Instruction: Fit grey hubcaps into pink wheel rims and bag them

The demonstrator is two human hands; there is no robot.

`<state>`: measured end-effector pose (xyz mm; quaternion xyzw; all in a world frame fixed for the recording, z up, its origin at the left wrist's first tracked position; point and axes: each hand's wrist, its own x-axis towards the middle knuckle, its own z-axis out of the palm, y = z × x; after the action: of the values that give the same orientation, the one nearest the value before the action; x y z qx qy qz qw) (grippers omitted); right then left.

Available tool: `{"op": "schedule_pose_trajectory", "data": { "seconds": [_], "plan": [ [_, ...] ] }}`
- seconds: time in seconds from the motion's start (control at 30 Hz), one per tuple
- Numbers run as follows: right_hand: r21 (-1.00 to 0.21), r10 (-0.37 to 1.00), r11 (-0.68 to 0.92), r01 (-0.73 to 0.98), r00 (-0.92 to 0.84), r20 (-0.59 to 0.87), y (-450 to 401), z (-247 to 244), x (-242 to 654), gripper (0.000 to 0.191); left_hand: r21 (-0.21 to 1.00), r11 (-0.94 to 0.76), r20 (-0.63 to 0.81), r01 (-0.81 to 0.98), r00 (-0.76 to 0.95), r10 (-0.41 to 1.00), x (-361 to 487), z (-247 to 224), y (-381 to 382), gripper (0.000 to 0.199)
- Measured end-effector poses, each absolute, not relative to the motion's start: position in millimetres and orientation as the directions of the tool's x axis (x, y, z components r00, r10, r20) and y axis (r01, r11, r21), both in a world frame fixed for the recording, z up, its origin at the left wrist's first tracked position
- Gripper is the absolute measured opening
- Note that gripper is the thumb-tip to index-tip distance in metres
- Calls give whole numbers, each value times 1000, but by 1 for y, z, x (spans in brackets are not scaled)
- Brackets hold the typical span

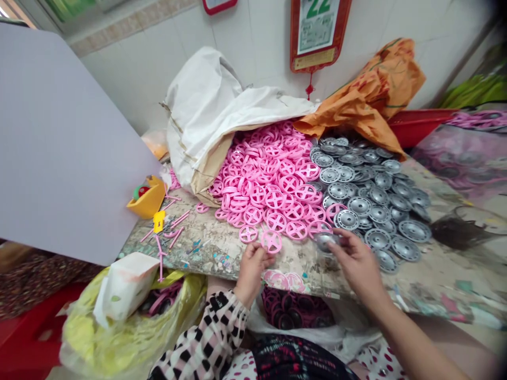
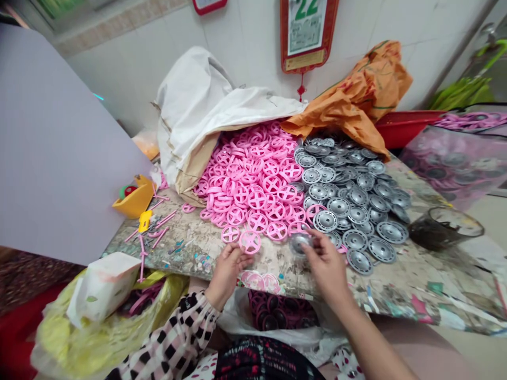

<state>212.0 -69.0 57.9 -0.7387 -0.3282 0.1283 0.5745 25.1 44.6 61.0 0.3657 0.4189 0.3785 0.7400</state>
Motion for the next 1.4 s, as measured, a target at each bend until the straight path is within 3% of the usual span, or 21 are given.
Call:
{"op": "schedule_pose_trajectory", "data": {
  "seconds": [0.1,0.2,0.3,0.4,0.57,0.77,0.9,1.0,1.13,1.2,1.27,1.4],
  "plan": [
    [-981,704,4,196,696,142,-55,67,176,42,828,519,-380,-210,471,796,28,70,31,31],
    [-919,740,23,394,612,281,-49,67,153,33,798,576,-402,-179,553,730,31,78,22,35],
    [-768,762,13,641,491,422,-54,59,143,30,788,582,-378,-200,589,714,30,78,18,39],
    [-702,788,21,712,420,450,-61,54,142,30,801,570,-365,-185,604,709,27,77,18,37],
    [-797,858,34,603,392,333,-62,68,149,34,795,571,-347,-205,619,705,27,85,18,35],
    [-891,889,-68,449,433,150,-59,75,148,24,855,487,-319,-175,563,762,31,84,14,30],
    [-934,910,-100,344,410,54,-65,56,150,23,883,469,-345,-20,650,677,24,75,17,29],
    [-881,973,-117,459,232,-8,-79,42,152,23,929,338,-346,149,671,655,14,69,30,29],
    [-675,996,-44,736,87,30,-104,37,143,31,966,17,-136,258,452,882,-1,61,61,22],
    [-588,994,-34,808,88,62,-109,39,141,34,894,-214,52,394,383,922,-7,57,76,21],
    [-516,981,-63,855,148,126,-110,40,147,36,715,-405,180,570,410,894,-11,55,89,27],
    [-279,867,-265,923,355,351,-108,41,185,34,365,-543,176,756,517,838,-11,50,104,23]
  ]
}}
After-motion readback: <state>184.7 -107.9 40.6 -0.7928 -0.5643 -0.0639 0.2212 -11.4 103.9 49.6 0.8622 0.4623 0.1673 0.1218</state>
